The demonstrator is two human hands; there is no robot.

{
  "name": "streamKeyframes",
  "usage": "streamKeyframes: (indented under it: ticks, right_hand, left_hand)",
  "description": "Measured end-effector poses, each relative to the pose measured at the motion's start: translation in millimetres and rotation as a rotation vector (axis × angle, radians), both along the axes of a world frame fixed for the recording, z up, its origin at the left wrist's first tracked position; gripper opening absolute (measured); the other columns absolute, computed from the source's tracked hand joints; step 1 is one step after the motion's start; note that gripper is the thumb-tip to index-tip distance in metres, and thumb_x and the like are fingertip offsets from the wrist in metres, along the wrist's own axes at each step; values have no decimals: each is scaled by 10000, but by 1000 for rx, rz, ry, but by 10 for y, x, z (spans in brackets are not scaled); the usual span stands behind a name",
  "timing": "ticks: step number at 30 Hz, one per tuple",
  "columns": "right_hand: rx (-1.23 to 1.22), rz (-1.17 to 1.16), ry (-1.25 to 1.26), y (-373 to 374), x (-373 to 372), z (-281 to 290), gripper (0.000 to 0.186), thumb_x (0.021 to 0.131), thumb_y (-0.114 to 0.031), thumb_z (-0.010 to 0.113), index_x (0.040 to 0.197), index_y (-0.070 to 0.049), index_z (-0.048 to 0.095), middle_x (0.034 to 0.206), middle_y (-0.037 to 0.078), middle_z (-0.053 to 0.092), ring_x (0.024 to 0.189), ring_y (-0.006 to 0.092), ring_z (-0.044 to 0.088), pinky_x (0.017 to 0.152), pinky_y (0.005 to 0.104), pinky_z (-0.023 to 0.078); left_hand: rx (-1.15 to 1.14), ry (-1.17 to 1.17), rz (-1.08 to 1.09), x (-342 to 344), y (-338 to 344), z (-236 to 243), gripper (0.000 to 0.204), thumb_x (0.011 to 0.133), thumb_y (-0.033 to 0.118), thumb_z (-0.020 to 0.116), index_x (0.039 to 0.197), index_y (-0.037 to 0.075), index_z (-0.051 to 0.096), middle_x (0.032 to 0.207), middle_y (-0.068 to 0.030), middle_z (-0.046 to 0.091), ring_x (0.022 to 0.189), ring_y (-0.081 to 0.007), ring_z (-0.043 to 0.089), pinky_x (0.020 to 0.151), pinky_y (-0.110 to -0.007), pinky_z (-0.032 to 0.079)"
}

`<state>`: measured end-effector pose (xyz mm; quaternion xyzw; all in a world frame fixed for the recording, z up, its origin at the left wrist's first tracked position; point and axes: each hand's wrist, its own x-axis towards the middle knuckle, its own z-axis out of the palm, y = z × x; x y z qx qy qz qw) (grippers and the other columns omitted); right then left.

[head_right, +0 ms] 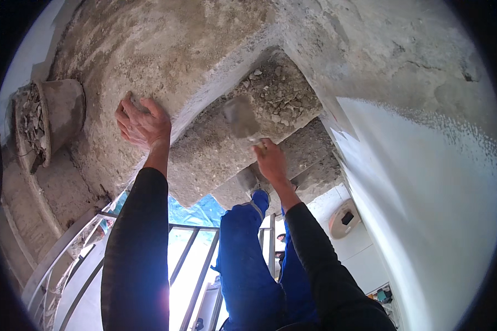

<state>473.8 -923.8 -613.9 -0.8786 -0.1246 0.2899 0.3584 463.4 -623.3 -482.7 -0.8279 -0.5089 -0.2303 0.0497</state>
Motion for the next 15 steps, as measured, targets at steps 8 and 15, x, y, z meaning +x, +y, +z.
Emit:
streamKeyframes:
  ticks: [8,15]
  right_hand:
    - [247,-735,445,-97,-160,189,372,975,-457,679,1009,-95,603,760,50,608,534,127,591,433,299,477]
    - [148,-526,317,-100,-427,403,302,1001,-343,647,970,-48,595,734,104,650,567,260,663,527,432,538]
  left_hand:
    - [-1,-5,-14,-4,10,-5,483,888,381,574,1312,153,616,1359,-118,548,1312,-343,494,1088,-522,357]
    - [14,-7,-9,-15,0,17,484,885,385,580,1310,158,618,1363,-120,551,1314,-345,494,1090,-518,357]
